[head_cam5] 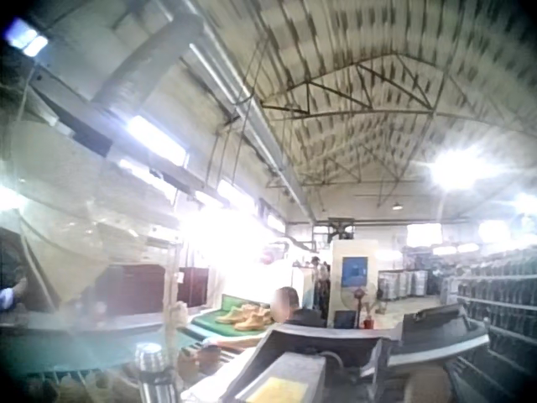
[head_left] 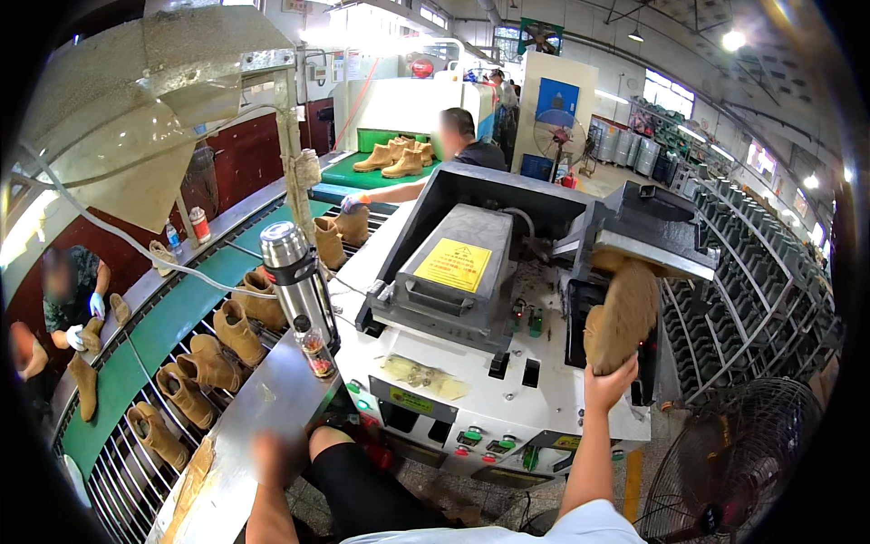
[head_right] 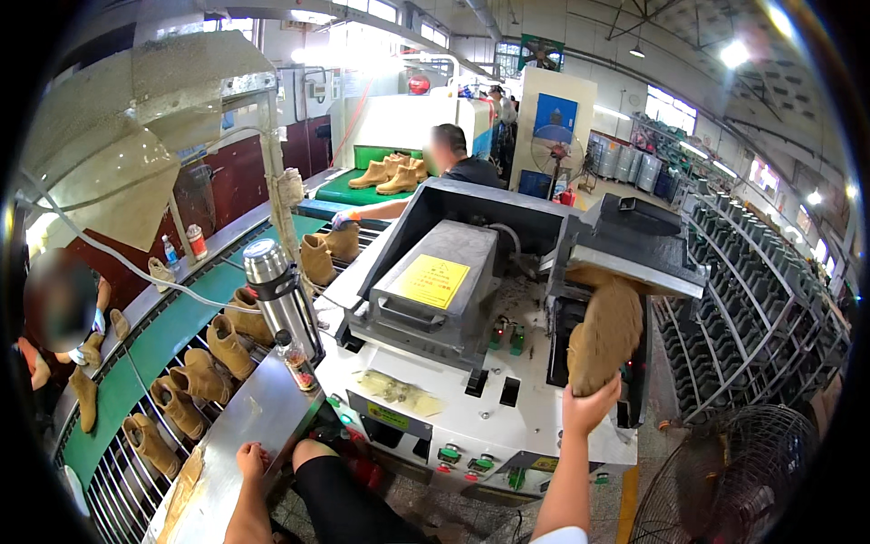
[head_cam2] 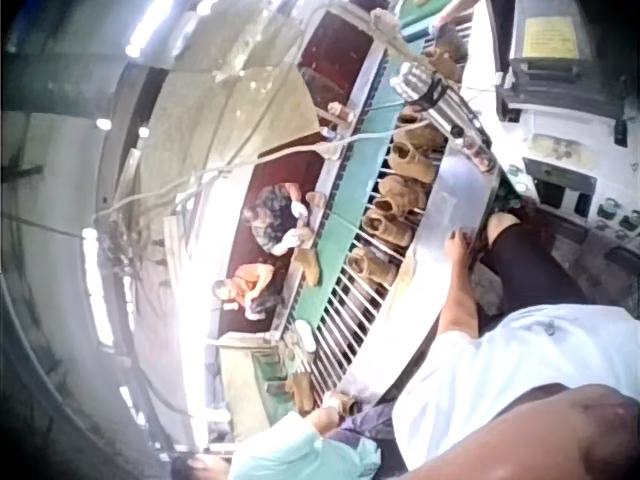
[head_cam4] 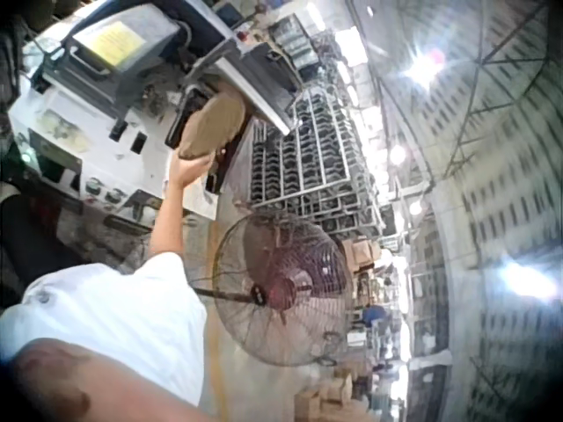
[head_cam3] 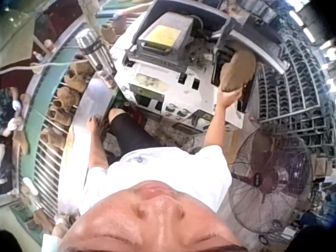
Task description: The person picks up boots from a conveyor belt, places them one at a time into a sole-attaching machine, operates the press, and returns the boots to the conveyor.
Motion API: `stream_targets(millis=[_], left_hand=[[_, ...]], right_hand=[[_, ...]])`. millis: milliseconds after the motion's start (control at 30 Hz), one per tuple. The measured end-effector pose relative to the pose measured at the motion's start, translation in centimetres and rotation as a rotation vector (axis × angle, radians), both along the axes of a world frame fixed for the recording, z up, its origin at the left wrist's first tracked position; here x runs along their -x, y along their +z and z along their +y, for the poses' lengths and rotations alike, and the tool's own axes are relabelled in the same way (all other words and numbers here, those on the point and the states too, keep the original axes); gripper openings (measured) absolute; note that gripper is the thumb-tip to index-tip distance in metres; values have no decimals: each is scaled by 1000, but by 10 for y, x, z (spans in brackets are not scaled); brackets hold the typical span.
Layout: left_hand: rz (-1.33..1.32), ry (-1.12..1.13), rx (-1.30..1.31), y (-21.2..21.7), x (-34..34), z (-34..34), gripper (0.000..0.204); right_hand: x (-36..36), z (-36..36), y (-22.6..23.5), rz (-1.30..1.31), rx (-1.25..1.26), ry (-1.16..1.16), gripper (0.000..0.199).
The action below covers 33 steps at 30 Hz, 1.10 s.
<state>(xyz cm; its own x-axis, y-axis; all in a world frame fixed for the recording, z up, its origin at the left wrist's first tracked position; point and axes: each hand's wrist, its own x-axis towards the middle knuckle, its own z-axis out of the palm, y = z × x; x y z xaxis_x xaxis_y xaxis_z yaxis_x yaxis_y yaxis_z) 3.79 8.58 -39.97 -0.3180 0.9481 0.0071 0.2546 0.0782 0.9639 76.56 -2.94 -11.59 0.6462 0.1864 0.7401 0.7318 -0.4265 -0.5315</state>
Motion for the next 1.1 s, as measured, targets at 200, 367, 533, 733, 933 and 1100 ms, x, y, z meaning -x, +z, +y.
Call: stream_targets(millis=[200,367,533,733,933,1100], left_hand=[[-93,36,61,32,-25,-14,13],[-414,-458,105,168,-144,-51,37],[-1156,-943,-224,200,-167,-75,84],[-1442,-132,-445,239,-26,-178,85],[-1091,534,-728,203,90,-278,74],[-829,837,-679,178,233,-262,58]], right_hand=[[41,-28,-56,415,-128,234,68],[155,-36,-14,581,88,692,57],[321,-1,51,534,332,1697,59],[433,17,63,404,340,2187,45],[480,23,-40,399,622,1922,17],[452,18,-119,355,948,1722,13]])
